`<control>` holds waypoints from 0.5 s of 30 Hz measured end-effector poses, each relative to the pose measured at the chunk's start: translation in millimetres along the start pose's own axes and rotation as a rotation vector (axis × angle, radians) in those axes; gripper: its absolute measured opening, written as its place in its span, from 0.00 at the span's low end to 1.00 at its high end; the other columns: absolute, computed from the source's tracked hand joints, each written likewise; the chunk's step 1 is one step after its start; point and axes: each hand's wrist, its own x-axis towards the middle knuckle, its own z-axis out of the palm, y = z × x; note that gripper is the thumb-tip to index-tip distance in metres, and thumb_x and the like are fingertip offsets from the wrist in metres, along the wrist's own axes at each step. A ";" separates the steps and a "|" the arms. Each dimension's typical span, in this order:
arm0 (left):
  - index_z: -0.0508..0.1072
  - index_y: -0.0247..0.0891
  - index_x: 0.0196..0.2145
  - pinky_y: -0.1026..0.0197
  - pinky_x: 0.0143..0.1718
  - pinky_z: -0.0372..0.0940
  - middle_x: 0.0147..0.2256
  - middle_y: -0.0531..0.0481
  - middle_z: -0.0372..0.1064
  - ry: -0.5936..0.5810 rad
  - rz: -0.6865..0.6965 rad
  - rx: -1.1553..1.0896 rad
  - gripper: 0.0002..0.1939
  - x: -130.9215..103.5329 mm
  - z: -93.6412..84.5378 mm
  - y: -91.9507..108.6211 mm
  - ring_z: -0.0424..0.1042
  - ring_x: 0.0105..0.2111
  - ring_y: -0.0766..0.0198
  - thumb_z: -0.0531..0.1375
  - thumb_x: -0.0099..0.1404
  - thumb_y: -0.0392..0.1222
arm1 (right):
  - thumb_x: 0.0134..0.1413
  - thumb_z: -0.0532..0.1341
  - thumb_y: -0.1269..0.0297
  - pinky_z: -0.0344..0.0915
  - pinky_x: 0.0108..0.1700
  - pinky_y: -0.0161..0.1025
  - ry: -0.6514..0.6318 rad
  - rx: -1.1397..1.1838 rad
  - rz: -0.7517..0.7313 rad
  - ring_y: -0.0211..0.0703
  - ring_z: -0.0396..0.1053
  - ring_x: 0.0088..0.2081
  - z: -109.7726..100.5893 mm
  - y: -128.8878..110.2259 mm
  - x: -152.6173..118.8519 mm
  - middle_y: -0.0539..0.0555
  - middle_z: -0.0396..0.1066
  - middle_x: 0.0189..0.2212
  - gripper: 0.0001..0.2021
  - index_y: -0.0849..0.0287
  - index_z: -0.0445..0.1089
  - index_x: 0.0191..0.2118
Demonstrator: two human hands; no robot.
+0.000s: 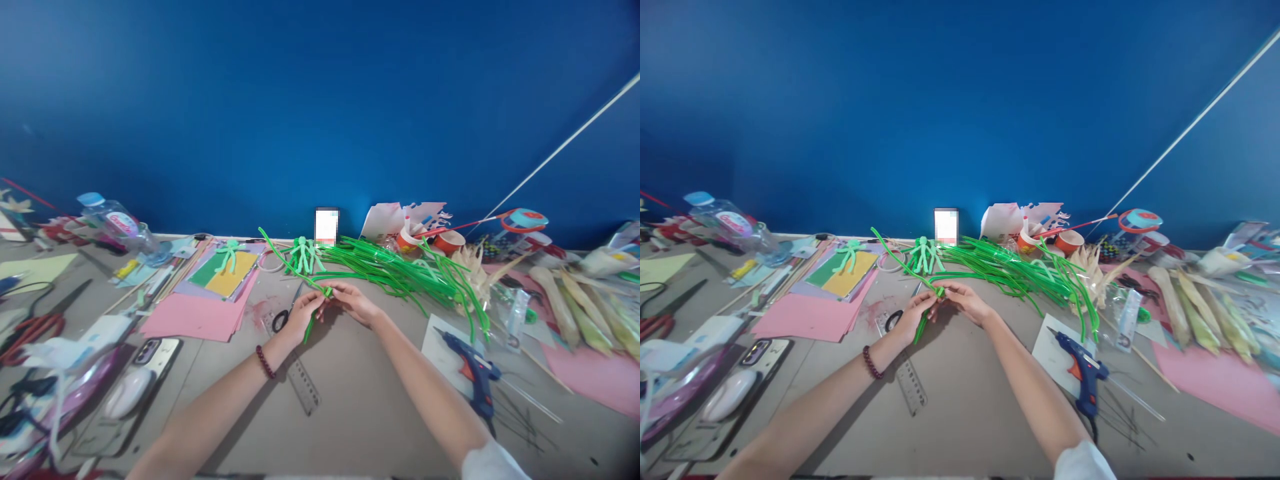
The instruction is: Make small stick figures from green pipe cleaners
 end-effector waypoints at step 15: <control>0.73 0.37 0.25 0.64 0.29 0.58 0.24 0.52 0.68 0.109 0.233 0.592 0.05 -1.0 -5.1 12.0 0.65 0.26 0.65 0.59 0.57 0.39 | 0.48 0.64 0.60 0.65 0.37 0.38 0.261 -0.613 -0.236 0.40 0.70 0.32 -3.9 -13.7 5.5 0.52 0.74 0.30 0.08 0.59 0.75 0.31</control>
